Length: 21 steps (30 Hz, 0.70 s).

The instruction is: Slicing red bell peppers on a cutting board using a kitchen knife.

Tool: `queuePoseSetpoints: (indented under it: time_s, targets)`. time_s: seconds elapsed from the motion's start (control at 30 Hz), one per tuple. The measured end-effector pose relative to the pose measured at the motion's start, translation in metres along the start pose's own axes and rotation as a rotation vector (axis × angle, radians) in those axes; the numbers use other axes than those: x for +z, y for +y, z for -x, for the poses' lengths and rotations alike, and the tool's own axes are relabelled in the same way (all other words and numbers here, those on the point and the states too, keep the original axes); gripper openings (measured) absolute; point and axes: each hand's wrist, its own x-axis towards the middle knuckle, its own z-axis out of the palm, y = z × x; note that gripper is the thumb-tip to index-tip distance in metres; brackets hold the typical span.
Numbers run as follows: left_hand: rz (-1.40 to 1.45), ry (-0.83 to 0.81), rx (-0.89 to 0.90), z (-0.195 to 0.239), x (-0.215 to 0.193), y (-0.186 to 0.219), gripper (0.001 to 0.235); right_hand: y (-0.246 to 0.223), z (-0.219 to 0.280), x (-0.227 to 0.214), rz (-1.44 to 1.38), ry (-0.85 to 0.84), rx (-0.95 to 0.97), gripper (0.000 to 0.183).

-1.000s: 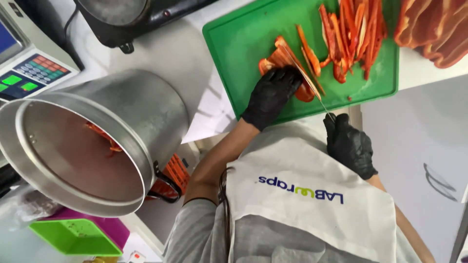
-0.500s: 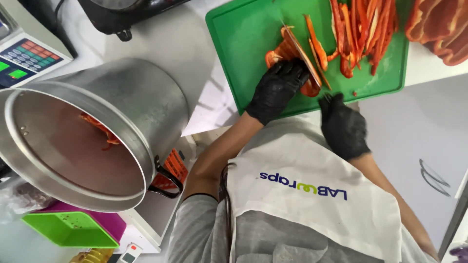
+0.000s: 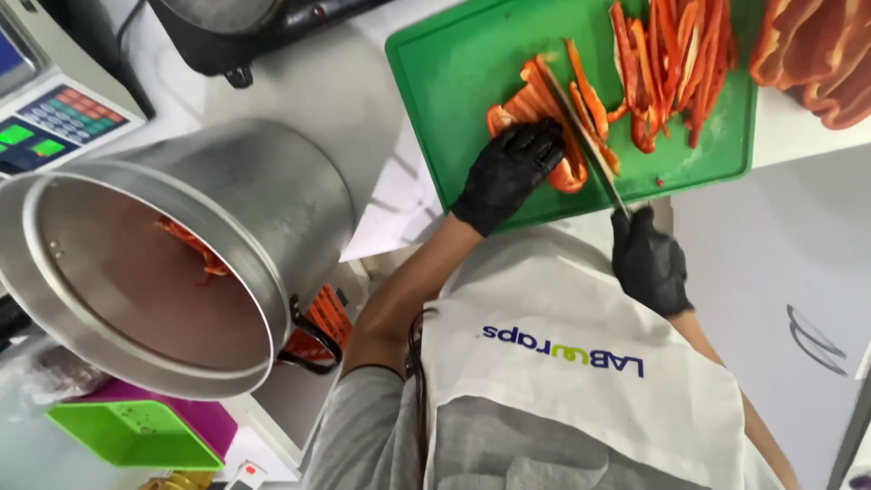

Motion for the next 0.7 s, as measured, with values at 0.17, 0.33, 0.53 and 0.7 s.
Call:
queuePoseSetpoints:
  time_s: [0.17,0.33,0.53,0.7]
  targets:
    - [-0.081,0.002,0.096,0.003,0.010,-0.005,0.034,-0.012,-0.047,0.004,-0.043,0.140,-0.057,0.027]
    - [-0.108,-0.013,0.097,-0.002,0.009,0.003,0.037,-0.032,-0.041,-0.033,-0.021,0.136,-0.047,0.029]
    - [0.090,0.062,0.036,-0.006,0.029,-0.001,0.030,-0.016,0.005,-0.032,0.059,0.035,-0.042,0.031]
    - [0.025,0.129,0.095,-0.005,0.036,-0.002,0.030,-0.012,0.009,-0.029,0.131,-0.067,0.014,0.032]
